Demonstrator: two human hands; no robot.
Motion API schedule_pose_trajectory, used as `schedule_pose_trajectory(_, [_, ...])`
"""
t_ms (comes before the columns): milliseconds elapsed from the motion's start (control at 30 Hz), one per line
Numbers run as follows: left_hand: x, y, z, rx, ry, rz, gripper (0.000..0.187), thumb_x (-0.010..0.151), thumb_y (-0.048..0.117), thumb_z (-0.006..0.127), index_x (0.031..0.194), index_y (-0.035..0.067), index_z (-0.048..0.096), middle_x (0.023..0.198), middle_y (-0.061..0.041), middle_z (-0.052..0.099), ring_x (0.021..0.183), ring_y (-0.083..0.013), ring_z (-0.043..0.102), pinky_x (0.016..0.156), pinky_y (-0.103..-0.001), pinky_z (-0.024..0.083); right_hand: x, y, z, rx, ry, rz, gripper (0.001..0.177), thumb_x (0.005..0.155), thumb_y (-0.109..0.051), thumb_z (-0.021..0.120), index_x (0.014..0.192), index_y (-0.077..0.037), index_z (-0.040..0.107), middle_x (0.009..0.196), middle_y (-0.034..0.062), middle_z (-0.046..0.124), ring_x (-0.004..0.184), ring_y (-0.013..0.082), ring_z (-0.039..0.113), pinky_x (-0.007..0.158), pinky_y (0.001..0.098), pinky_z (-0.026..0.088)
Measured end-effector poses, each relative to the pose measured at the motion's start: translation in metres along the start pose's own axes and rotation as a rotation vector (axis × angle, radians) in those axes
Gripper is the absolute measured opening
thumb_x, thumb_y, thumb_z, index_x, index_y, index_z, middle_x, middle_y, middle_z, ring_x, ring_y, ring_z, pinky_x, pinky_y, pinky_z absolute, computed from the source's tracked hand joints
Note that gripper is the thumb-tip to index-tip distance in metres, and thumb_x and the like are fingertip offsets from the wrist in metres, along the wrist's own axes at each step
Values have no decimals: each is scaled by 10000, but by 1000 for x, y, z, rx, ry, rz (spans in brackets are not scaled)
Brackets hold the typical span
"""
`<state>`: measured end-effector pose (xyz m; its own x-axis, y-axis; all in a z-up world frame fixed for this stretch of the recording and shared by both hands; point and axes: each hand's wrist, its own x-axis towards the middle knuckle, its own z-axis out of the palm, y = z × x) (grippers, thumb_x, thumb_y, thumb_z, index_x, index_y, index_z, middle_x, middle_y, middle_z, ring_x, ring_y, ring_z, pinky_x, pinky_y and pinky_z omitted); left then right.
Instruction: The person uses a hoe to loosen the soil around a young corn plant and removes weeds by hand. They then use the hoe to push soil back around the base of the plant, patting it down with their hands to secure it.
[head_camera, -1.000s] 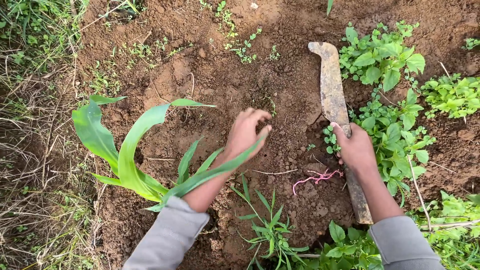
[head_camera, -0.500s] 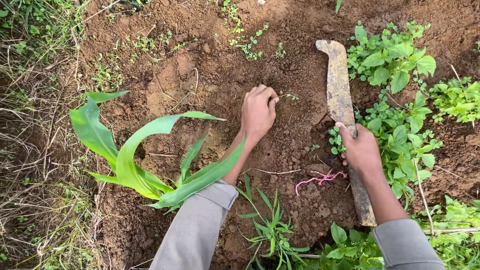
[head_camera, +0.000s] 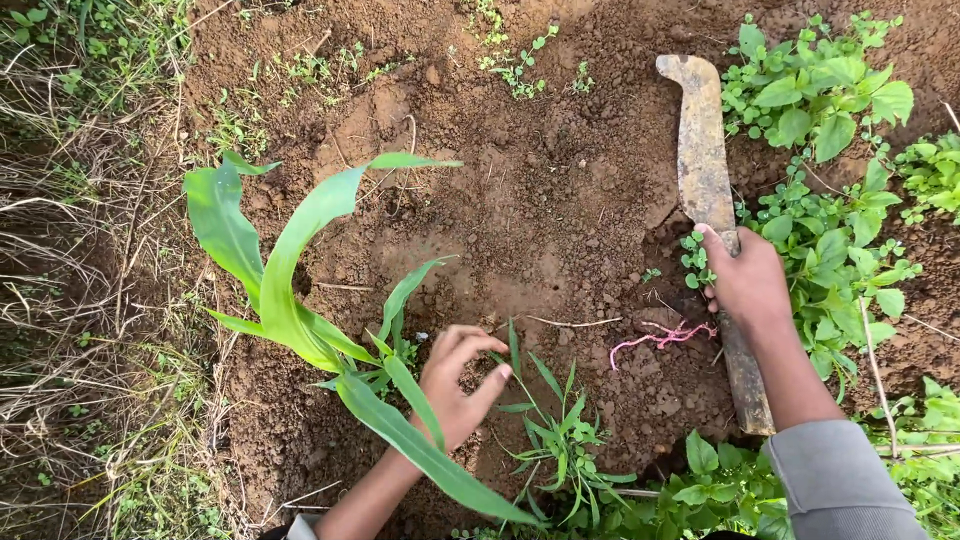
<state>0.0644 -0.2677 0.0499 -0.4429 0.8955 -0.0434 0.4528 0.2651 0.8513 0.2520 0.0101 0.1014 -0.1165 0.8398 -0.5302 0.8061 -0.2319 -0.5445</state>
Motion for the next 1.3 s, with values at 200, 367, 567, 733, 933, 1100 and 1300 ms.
schedule_pose_trajectory(200, [4, 2, -35, 117, 318, -12, 467, 868, 295, 641, 1295, 110, 611, 1320, -112, 550, 1274, -266, 493, 1099, -476, 363, 4, 10, 5, 33, 6, -23, 623, 1148, -306, 506, 1580, 59, 245, 732, 159, 565, 556, 207, 545, 501, 344, 537])
schedule_pose_trajectory(367, [-2, -14, -27, 72, 384, -102, 692, 844, 317, 658, 1475, 129, 444, 1565, -198, 359, 1461, -367, 327, 1168, -547, 247, 11, 25, 12, 76, 21, -86, 589, 1166, -286, 493, 1550, 106, 278, 805, 152, 524, 602, 214, 545, 490, 363, 519])
schedule_pose_trajectory(567, [-1, -15, -52, -328, 527, -261, 827, 822, 253, 685, 1551, 169, 302, 1659, -168, 229, 1512, -336, 280, 1191, -571, 242, 1, 37, 20, 131, 72, -173, 265, 1161, -215, 505, 1215, 4, 366, 826, 102, 505, 599, 178, 459, 529, 367, 468])
schedule_pose_trajectory(733, [3, -22, -79, -806, 524, -505, 777, 801, 209, 634, 1530, 180, 369, 1651, -112, 312, 1502, -280, 353, 1201, -473, 301, -24, 24, 32, -76, 148, -243, 254, 1152, -236, 581, 1168, 17, 599, 773, 115, 602, 528, 166, 449, 444, 309, 432])
schedule_pose_trajectory(933, [7, -2, -130, -965, 291, -518, 555, 935, 239, 492, 1479, 139, 444, 1598, -112, 439, 1450, -278, 439, 1173, -424, 363, -93, -43, 58, -132, 10, -218, 334, 1088, -251, 538, 1332, -24, 549, 1001, 142, 651, 719, 228, 601, 565, 349, 546])
schedule_pose_trajectory(1100, [9, -1, -142, -1029, 343, -243, 576, 1051, 261, 376, 1554, 3, 264, 1625, -289, 208, 1507, -451, 206, 1216, -574, 181, -72, -14, 87, -162, 23, -372, 320, 1047, -164, 598, 1199, 117, 613, 848, 240, 644, 748, 337, 654, 838, 564, 509])
schedule_pose_trajectory(1300, [20, -26, -151, -1540, 266, -150, 760, 1009, 583, 330, 1586, 103, 210, 1664, -230, 112, 1544, -401, 83, 1234, -587, 72, -94, -33, 86, -340, -77, -293, 442, 1087, -309, 507, 1237, 100, 584, 986, 326, 676, 962, 451, 694, 911, 618, 521])
